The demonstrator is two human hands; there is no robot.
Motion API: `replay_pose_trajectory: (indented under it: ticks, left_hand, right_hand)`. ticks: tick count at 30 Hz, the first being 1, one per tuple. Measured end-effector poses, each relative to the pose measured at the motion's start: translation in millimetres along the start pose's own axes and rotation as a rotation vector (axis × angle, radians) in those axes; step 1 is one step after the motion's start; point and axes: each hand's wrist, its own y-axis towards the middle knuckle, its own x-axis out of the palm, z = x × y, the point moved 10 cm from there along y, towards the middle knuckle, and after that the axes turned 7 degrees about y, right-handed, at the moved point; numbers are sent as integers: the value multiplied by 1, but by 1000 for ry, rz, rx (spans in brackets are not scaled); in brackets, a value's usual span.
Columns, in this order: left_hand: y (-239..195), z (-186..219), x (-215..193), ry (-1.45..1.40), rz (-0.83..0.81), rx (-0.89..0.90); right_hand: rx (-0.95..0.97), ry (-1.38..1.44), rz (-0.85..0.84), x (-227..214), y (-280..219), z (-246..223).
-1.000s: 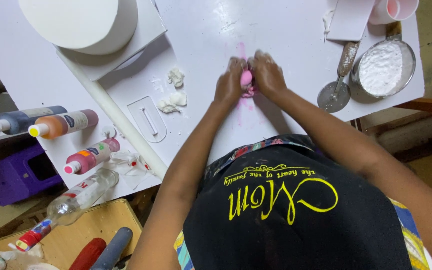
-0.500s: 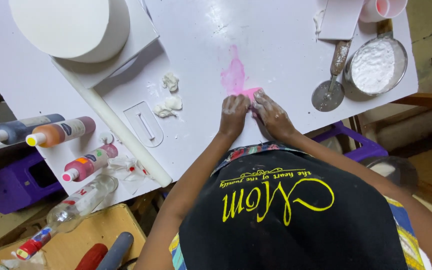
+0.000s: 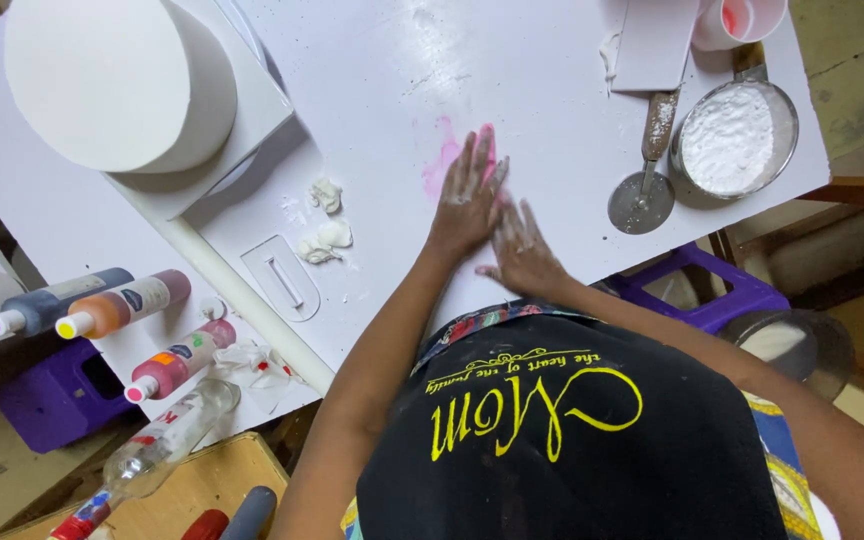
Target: The person kneads a piece of pink fondant on a white table, repeatedly folding and pressing it by hand. They add a small amount of purple coloring from a bottle and continue kneading to mix the color into the fondant.
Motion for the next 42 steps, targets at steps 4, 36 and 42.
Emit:
replay_pose_trajectory:
  ticks: [4, 36, 42]
  left_hand:
    - [8, 8, -33, -83, 64, 14]
    - [-66, -51, -19, -1485, 182, -537]
    - [-45, -28, -26, -574, -28, -487]
  right_hand:
    - [-85, -97, 73, 8, 5, 14]
    - [468, 1309, -46, 33, 54, 62]
    - [756, 1444, 138, -43, 12, 53]
